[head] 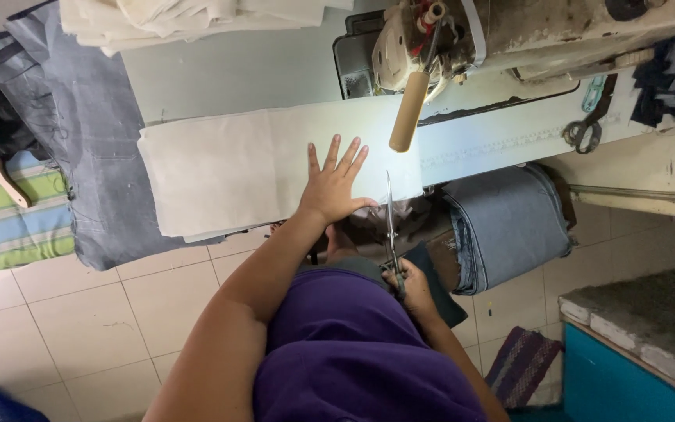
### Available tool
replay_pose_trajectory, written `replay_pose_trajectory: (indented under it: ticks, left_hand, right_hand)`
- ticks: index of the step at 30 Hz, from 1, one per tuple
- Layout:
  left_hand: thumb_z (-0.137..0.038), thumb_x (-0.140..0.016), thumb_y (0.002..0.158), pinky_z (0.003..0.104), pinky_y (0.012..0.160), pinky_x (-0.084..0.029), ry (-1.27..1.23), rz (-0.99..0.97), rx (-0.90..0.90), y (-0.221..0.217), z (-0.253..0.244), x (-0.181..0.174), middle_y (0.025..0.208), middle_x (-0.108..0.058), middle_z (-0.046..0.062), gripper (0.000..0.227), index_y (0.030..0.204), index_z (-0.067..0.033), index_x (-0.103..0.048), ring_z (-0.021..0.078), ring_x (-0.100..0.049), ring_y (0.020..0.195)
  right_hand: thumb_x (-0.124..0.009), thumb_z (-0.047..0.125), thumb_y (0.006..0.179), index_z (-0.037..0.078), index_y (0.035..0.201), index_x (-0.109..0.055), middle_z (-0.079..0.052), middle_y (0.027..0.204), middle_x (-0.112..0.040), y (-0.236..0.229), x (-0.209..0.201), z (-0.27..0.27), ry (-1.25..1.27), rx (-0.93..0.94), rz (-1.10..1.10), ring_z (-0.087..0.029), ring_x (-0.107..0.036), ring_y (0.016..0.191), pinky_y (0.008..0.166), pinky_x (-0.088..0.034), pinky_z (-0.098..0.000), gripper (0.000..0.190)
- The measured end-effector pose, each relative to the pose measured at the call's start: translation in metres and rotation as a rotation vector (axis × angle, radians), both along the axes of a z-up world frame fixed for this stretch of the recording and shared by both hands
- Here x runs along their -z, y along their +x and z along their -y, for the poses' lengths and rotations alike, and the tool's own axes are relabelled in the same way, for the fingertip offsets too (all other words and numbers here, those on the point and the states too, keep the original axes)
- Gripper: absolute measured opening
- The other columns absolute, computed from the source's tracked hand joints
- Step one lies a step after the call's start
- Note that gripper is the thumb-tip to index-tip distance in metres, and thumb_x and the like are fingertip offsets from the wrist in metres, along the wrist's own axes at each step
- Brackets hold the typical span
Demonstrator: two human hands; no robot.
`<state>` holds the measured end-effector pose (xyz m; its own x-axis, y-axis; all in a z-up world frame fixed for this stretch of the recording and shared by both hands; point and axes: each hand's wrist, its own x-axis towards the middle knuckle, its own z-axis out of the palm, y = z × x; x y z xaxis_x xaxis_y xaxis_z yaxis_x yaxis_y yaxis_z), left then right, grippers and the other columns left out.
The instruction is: The person cuts a piece of white fabric using scissors on a table next to a sewing machine. They repeatedly fold the fabric, align the edges, and trim the material to create straight edges.
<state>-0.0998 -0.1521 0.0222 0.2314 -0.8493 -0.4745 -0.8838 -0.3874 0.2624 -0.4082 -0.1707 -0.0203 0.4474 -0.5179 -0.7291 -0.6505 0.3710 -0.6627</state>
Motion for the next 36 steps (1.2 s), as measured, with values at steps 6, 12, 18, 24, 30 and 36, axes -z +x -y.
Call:
replay_pose_trajectory:
  ticks: [6, 12, 18, 24, 30, 36]
  left_hand:
    - [-0.094, -0.028, 0.081, 0.069, 0.122, 0.009, -0.014, 0.004, 0.010, -0.008, -0.007, 0.010, 0.174, 0.005, -0.006, 0.110, 0.166, -0.0288, -0.002, 0.0292, 0.011, 0.158]
    - [-0.093, -0.025, 0.082, 0.069, 0.123, 0.008, -0.069, 0.028, -0.003, -0.010, -0.009, 0.012, 0.174, -0.001, -0.006, 0.107, 0.166, -0.0291, -0.008, 0.0289, 0.007, 0.159]
    - [-0.067, -0.017, 0.104, 0.065, 0.126, -0.004, -0.074, 0.042, -0.128, 0.014, 0.013, 0.009, 0.172, -0.011, -0.005, 0.072, 0.165, -0.0278, -0.014, 0.0270, -0.005, 0.159]
    - [-0.074, -0.009, 0.100, 0.064, 0.125, 0.003, 0.004, 0.027, -0.019, 0.004, 0.005, -0.007, 0.174, 0.001, -0.006, 0.079, 0.166, -0.0304, -0.003, 0.0283, 0.005, 0.159]
    - [-0.071, -0.008, 0.101, 0.065, 0.125, 0.003, 0.013, 0.046, -0.017, 0.005, 0.007, -0.003, 0.173, 0.002, -0.006, 0.075, 0.165, -0.0311, -0.001, 0.0284, 0.005, 0.159]
    - [-0.060, -0.004, 0.106, 0.060, 0.127, -0.001, 0.003, 0.071, -0.005, 0.013, 0.021, -0.005, 0.173, 0.003, -0.008, 0.065, 0.165, -0.0318, -0.004, 0.0267, 0.005, 0.158]
  right_hand:
    - [-0.081, 0.035, 0.090, 0.007, 0.087, -0.063, -0.003, 0.062, -0.060, 0.016, 0.024, 0.010, -0.040, 0.005, 0.081, -0.014, -0.056, 0.062, 0.060, -0.046, -0.0265, 0.033]
    - [-0.088, 0.025, 0.083, 0.007, 0.077, -0.059, -0.006, 0.051, -0.060, 0.011, 0.022, 0.004, -0.068, 0.017, 0.052, -0.012, -0.057, 0.047, 0.045, -0.042, -0.0220, 0.034]
    - [-0.084, 0.030, 0.087, 0.009, 0.081, -0.062, -0.002, 0.057, -0.061, 0.008, 0.024, 0.008, -0.074, 0.002, 0.078, -0.010, -0.054, 0.054, 0.051, -0.042, -0.0228, 0.031]
    - [-0.075, 0.047, 0.093, 0.011, 0.088, -0.062, -0.002, 0.061, -0.058, 0.027, 0.033, 0.025, -0.096, -0.069, 0.085, -0.013, -0.054, 0.060, 0.057, -0.047, -0.0274, 0.039]
    - [-0.087, 0.027, 0.085, 0.006, 0.078, -0.058, -0.008, 0.052, -0.060, 0.039, -0.011, 0.010, -0.003, 0.054, 0.047, -0.015, -0.058, 0.045, 0.041, -0.046, -0.0235, 0.036]
    - [-0.085, 0.022, 0.087, 0.004, 0.089, -0.062, -0.006, 0.062, -0.063, 0.020, 0.017, 0.019, 0.063, 0.035, 0.065, -0.014, -0.060, 0.055, 0.050, -0.048, -0.0253, 0.030]
